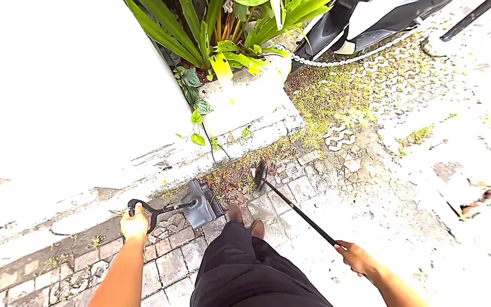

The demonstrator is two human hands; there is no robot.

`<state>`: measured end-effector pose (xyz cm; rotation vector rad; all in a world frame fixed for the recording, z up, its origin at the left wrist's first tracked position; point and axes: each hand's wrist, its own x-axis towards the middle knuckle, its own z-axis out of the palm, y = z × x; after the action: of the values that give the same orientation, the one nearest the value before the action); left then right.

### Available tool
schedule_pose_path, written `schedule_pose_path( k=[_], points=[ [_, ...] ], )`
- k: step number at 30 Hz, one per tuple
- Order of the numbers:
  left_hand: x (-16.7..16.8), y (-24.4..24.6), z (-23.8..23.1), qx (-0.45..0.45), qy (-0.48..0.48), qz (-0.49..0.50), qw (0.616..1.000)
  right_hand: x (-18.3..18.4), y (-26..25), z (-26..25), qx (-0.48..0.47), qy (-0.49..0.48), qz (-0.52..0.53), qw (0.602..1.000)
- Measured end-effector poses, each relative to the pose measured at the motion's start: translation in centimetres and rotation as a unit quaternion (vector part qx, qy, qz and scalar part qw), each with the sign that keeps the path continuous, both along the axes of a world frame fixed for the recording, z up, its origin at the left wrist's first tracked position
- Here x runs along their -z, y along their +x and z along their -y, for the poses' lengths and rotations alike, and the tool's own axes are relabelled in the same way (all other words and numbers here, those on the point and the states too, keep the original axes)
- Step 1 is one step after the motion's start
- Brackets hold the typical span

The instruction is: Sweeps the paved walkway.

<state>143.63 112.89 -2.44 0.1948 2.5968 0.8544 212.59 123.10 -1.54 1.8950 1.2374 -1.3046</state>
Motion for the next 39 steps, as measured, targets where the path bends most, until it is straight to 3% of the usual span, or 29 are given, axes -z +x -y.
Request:
schedule_pose_path(
  k=[3, 5, 8, 11, 16, 19, 21, 25, 27, 30, 32, 36, 39],
  points=[
    [0.0, 0.1, 0.8, -0.009, 0.026, 0.021, 0.999, -1.5, 0.3, 0.7, 0.095, -0.017, -0.042, 0.994],
    [-0.1, 0.2, 0.1, -0.019, 0.061, 0.033, 0.997, -2.8, 2.5, -1.3, -0.012, 0.04, -0.016, 0.999],
    [-0.8, 1.5, 1.1, -0.078, 0.09, 0.013, 0.993, -6.6, 4.7, -6.2, -0.202, 0.108, 0.08, 0.97],
    [-1.6, 2.1, 2.1, -0.119, 0.122, -0.004, 0.985, -9.1, 4.0, -12.7, -0.252, 0.149, 0.184, 0.938],
    [-0.7, 0.8, 1.9, -0.177, 0.256, 0.056, 0.949, -5.5, -2.1, -20.0, -0.196, 0.16, 0.274, 0.928],
    [-0.6, -0.2, -0.5, -0.136, 0.291, 0.119, 0.939, -4.2, -8.5, -21.4, -0.24, 0.134, 0.269, 0.923],
    [-0.8, -0.3, -1.5, -0.08, 0.281, 0.158, 0.943, -5.4, -10.1, -20.5, -0.306, 0.117, 0.214, 0.92],
    [-2.0, 0.4, -5.5, 0.022, 0.264, 0.213, 0.941, -7.8, -4.0, -19.8, -0.321, 0.111, 0.11, 0.934],
    [-1.9, 0.0, -6.3, 0.023, 0.253, 0.2, 0.946, -9.8, -2.6, -19.6, -0.333, 0.126, 0.136, 0.925],
    [-1.0, -1.2, -6.2, -0.003, 0.17, 0.117, 0.978, -11.6, -4.4, -20.0, -0.327, 0.144, 0.211, 0.91],
    [-0.9, -2.1, -5.5, 0.012, 0.074, 0.05, 0.996, -9.8, -6.1, -20.9, -0.308, 0.162, 0.264, 0.899],
    [-1.6, -1.8, -3.6, 0.012, -0.033, -0.006, 0.999, -2.6, -11.0, -22.0, -0.246, 0.153, 0.308, 0.906],
    [-1.4, -1.7, -2.7, -0.026, -0.053, -0.027, 0.998, -3.1, -15.4, -19.2, -0.286, 0.122, 0.24, 0.92]
  ],
)
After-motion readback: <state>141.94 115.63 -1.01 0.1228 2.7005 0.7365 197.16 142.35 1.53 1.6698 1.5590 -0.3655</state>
